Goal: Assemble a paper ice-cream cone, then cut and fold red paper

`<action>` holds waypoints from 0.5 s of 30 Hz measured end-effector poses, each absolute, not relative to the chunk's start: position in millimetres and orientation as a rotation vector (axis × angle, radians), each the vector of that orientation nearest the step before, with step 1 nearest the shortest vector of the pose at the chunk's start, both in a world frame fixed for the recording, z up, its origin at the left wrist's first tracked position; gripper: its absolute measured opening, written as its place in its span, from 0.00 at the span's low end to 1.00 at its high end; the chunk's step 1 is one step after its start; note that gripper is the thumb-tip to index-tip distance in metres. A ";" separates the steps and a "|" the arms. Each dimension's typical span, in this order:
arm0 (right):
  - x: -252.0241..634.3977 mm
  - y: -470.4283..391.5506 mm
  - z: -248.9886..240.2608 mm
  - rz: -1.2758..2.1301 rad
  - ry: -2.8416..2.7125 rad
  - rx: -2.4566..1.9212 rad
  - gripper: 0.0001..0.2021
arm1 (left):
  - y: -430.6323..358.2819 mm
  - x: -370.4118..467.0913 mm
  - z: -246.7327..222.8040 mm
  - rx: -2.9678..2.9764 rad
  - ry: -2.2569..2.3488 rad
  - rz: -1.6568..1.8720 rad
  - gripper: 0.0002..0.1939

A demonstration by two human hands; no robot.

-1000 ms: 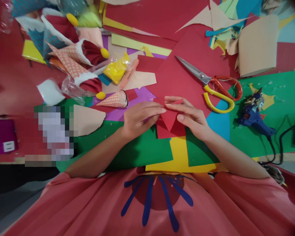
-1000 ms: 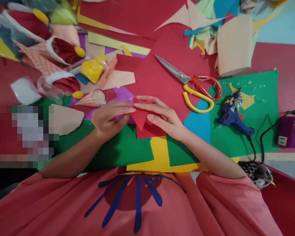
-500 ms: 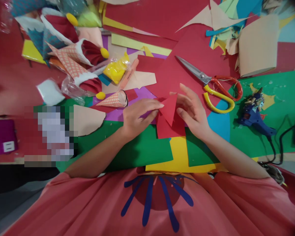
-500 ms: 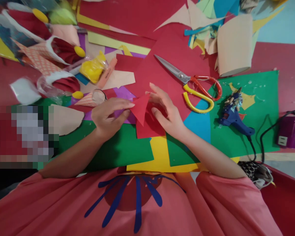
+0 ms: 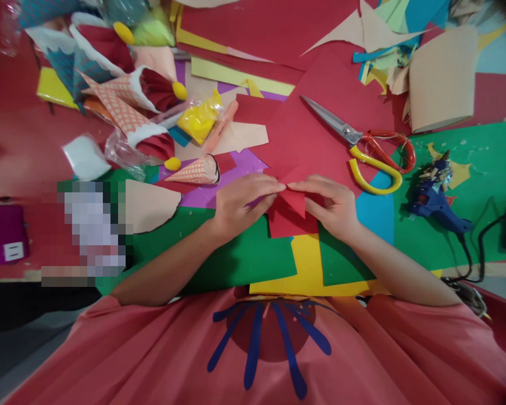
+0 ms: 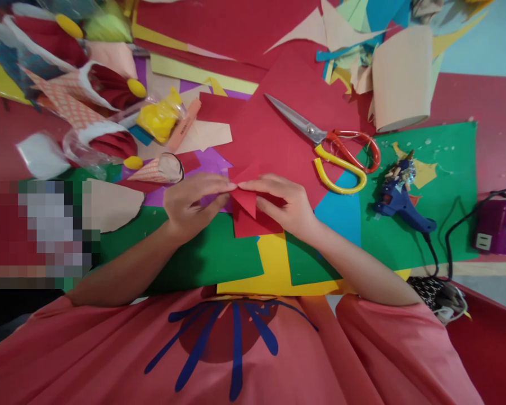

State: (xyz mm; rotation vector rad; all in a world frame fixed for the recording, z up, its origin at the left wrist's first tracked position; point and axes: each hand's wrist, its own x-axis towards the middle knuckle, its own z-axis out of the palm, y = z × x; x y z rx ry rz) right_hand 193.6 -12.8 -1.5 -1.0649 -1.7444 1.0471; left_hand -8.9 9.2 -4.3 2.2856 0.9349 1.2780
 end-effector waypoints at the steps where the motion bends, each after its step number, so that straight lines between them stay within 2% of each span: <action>1: 193.6 -13.4 -2.1 1.058 -1.710 -1.077 0.13 | 8.9 -9.0 -3.9 2.285 0.936 1.275 0.05; 15: 193.0 -15.5 -7.0 1.131 -1.530 -1.149 0.06 | 7.7 -10.4 -4.3 2.269 0.932 1.258 0.03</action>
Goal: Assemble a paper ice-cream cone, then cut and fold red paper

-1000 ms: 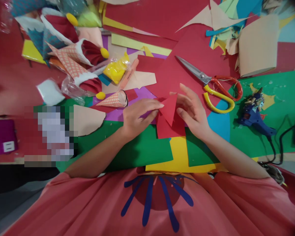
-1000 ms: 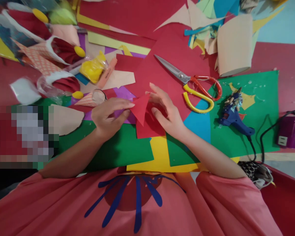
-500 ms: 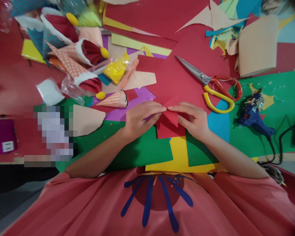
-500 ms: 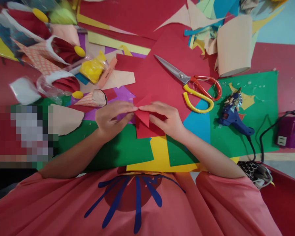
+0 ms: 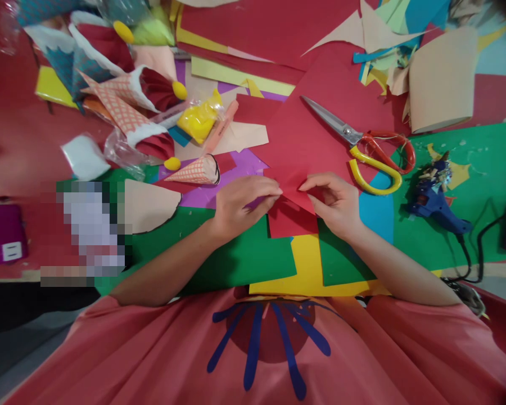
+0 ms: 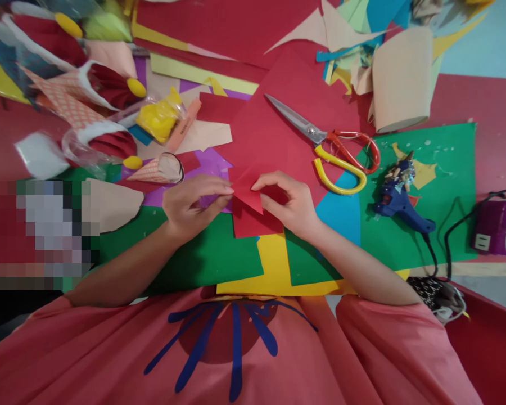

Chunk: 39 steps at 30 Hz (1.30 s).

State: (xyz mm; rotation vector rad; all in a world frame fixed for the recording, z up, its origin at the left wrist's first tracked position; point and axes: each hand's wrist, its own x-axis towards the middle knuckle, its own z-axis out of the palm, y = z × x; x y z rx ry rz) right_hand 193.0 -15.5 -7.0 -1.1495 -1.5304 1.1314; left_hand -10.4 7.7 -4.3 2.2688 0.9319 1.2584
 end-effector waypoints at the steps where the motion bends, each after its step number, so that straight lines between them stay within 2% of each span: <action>1: 192.9 -15.6 -7.1 1.131 -1.530 -1.155 0.05 | 7.6 -10.4 -4.5 2.272 0.940 1.256 0.03; 8: 192.3 -15.5 -7.4 1.127 -1.505 -1.182 0.03 | 6.7 -9.9 -3.5 2.282 0.994 1.200 0.03; 14: 191.1 -15.9 -4.5 1.103 -1.542 -1.154 0.07 | 8.7 -8.5 -5.8 2.338 0.869 1.203 0.01; 28: 188.7 -14.3 -4.4 1.073 -1.551 -1.142 0.07 | 8.6 -6.6 -6.3 2.279 0.877 1.108 0.05; 39: 188.0 -13.1 -8.9 1.220 -1.424 -1.159 0.02 | 6.3 -4.6 -9.9 2.063 0.978 1.128 0.02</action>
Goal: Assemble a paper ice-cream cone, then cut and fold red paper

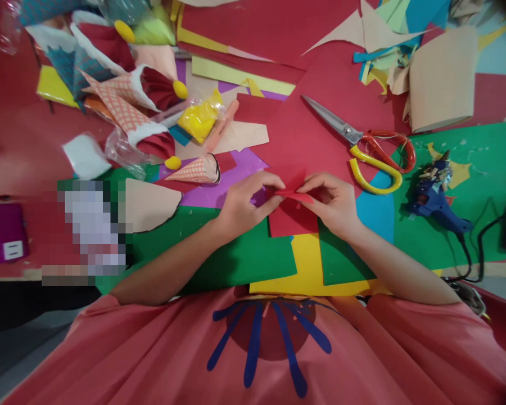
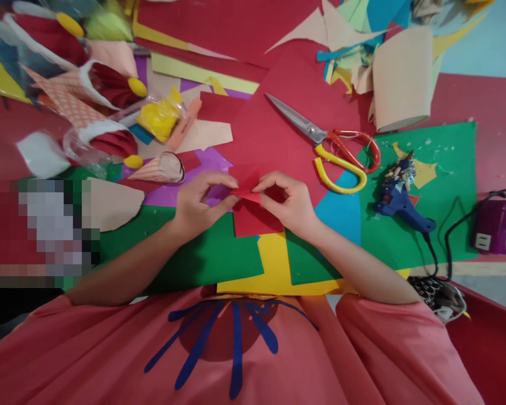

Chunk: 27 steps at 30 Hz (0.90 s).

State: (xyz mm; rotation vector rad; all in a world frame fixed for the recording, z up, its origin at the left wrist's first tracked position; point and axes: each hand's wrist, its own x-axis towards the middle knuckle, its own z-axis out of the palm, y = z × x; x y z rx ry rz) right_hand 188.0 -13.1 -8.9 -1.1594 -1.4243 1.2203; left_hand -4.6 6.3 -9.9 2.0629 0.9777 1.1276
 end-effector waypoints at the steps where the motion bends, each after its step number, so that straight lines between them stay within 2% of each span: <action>1: 188.2 -12.5 -9.3 1.237 -1.399 -1.170 0.02 | 5.9 -4.2 -11.1 1.987 1.003 1.142 0.04; 8: 186.4 -11.3 -7.5 1.344 -1.294 -1.170 0.07 | 5.1 -2.0 -18.3 1.708 1.048 1.171 0.11; 20: 184.3 -10.8 -5.3 1.399 -1.227 -1.115 0.17 | 5.9 -0.4 -8.5 1.567 1.007 1.044 0.09; 27: 184.9 -11.6 0.0 1.507 -1.185 -1.145 0.30 | 7.1 -1.3 0.4 1.556 1.051 0.696 0.15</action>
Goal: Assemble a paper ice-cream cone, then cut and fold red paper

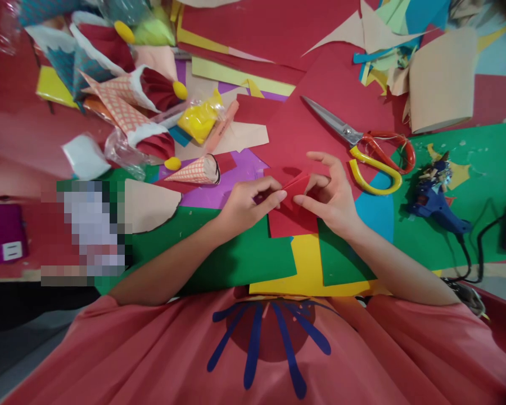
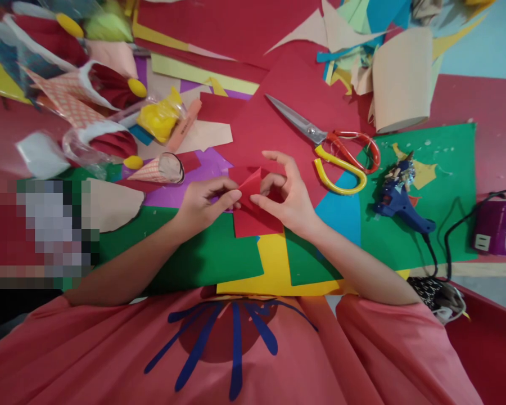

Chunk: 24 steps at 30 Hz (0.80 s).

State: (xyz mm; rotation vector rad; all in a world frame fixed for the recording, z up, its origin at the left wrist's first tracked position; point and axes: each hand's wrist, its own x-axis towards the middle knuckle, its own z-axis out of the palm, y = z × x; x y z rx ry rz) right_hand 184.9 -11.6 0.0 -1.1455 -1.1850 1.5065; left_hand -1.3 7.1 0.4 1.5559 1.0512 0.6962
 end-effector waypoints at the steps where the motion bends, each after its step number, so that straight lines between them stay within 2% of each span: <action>1: 185.4 -11.4 1.1 1.527 -1.193 -1.150 0.30 | 6.9 -1.8 1.0 1.564 1.051 0.670 0.16; 7: 187.3 -8.1 7.3 1.625 -1.210 -1.198 0.15 | 6.4 -2.6 2.6 1.660 1.044 0.668 0.13; 12: 186.8 -7.2 8.4 1.617 -1.175 -1.196 0.14 | 6.4 -1.3 2.9 1.719 1.036 0.664 0.11; 24: 186.2 -8.2 5.2 1.606 -1.202 -1.184 0.13 | 8.4 -1.8 0.8 1.753 1.011 0.637 0.14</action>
